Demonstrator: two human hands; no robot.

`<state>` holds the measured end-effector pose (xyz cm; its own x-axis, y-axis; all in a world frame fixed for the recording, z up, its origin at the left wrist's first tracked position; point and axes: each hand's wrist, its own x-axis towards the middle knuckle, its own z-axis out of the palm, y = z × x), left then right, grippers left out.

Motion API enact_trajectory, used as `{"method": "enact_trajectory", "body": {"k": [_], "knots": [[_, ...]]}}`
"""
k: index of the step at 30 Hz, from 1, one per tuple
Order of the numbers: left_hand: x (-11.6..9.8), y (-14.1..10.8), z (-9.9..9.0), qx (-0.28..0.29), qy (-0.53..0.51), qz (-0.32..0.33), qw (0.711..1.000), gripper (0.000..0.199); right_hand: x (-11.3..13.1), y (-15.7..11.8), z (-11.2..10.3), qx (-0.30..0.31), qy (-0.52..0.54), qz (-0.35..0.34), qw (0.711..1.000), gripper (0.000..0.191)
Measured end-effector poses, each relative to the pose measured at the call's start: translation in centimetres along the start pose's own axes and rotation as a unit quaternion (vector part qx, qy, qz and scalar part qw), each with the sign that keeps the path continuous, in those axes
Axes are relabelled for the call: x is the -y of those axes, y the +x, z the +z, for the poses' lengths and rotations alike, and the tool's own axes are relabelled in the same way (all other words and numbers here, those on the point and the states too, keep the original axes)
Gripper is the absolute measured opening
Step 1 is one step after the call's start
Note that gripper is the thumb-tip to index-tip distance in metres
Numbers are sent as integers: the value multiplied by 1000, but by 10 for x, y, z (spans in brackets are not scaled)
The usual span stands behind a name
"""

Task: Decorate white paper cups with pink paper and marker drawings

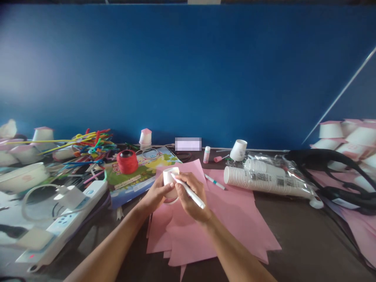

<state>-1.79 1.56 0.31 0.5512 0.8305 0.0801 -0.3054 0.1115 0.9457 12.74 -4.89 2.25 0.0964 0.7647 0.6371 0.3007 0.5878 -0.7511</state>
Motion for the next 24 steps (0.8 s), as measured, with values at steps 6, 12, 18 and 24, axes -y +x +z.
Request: {"method": "enact_trajectory", "body": {"k": [6, 12, 18, 24], "knots": [[-1, 1, 2, 0, 1, 21, 1000, 58, 4, 2, 0, 2, -8, -14, 1000, 17], [-2, 2, 2, 9, 17, 26, 999, 57, 11, 3, -2, -27, -1, -6, 1000, 15], [1, 3, -1, 1, 48, 20, 999, 59, 9, 3, -1, -33, -5, -7, 999, 15], [1, 2, 0, 3, 47, 14, 999, 57, 8, 3, -1, -22, -19, -10, 1000, 15]]}}
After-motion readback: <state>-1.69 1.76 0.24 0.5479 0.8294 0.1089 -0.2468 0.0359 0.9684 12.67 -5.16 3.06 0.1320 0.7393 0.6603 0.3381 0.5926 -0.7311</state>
